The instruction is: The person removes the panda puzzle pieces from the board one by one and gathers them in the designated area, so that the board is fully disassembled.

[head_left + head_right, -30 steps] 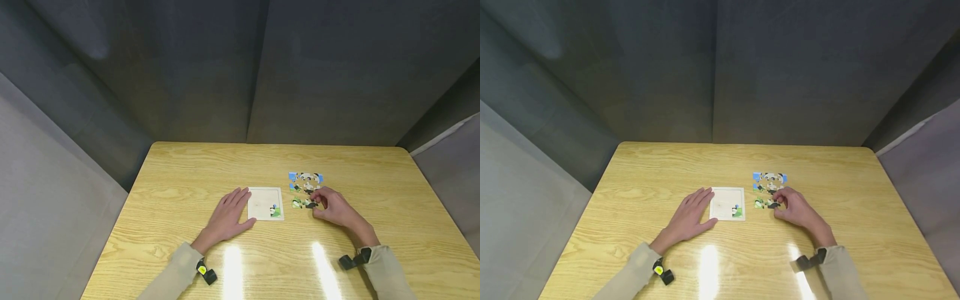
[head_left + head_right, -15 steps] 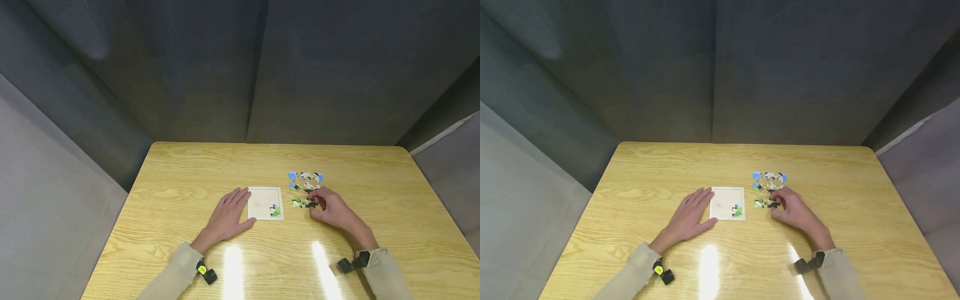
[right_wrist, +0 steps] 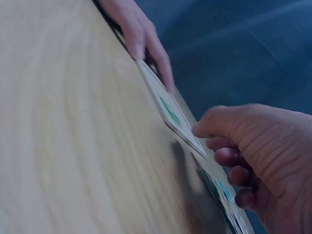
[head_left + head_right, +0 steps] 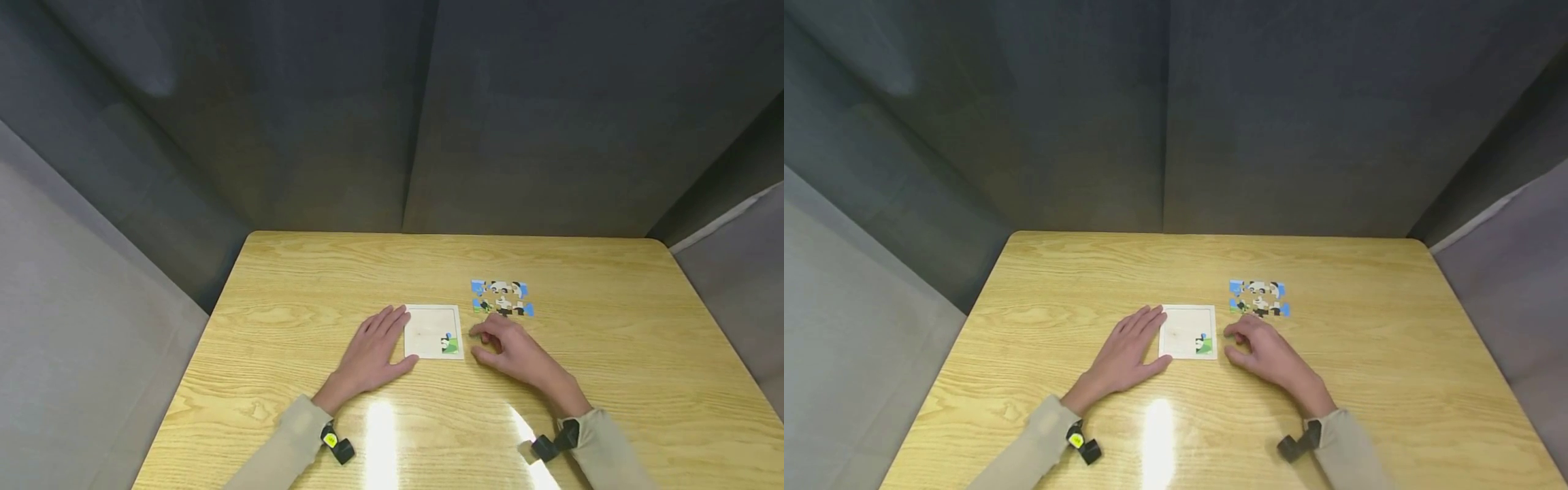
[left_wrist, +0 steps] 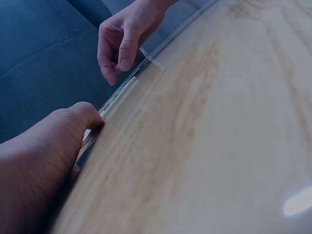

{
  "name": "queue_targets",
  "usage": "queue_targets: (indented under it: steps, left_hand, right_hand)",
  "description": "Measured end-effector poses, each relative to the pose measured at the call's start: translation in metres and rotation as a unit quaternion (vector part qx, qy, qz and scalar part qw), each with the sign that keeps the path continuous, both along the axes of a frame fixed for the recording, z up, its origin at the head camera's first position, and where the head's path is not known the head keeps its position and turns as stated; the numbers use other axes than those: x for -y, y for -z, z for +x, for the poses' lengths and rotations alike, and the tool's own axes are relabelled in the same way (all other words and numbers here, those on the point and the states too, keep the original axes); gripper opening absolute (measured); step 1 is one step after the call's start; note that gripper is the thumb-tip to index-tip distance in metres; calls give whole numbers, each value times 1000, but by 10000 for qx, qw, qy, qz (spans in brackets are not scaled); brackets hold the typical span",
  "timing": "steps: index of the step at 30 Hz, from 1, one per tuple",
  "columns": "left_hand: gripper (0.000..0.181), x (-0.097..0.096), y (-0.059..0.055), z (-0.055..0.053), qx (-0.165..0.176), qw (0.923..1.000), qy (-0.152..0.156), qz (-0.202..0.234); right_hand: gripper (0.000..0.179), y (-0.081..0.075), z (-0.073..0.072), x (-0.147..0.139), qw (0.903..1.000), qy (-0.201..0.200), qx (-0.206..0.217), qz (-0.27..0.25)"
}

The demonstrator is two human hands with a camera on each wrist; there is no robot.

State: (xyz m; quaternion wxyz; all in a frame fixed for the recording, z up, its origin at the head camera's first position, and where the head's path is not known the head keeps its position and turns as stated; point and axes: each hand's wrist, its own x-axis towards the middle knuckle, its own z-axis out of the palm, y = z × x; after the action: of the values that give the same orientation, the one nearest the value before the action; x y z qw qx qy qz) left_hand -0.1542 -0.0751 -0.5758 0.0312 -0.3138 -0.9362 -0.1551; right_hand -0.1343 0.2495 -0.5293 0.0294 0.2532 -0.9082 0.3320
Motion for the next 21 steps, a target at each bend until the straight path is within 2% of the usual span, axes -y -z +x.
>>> queue_targets:
  steps: [7,12,21]
  left_hand:
    - [86,0,-1,0,-22,10000,-11,15]
    - [86,0,-1,1,-1,10000,-10,-9]
    - [86,0,0,0,-7,10000,-11,-33]
  right_hand:
    - [23,0,2,22,9992,-267,-113,275]
    - [25,1,1,29,9985,-240,-92,484]
    - [26,1,-2,36,9959,-65,-421,802]
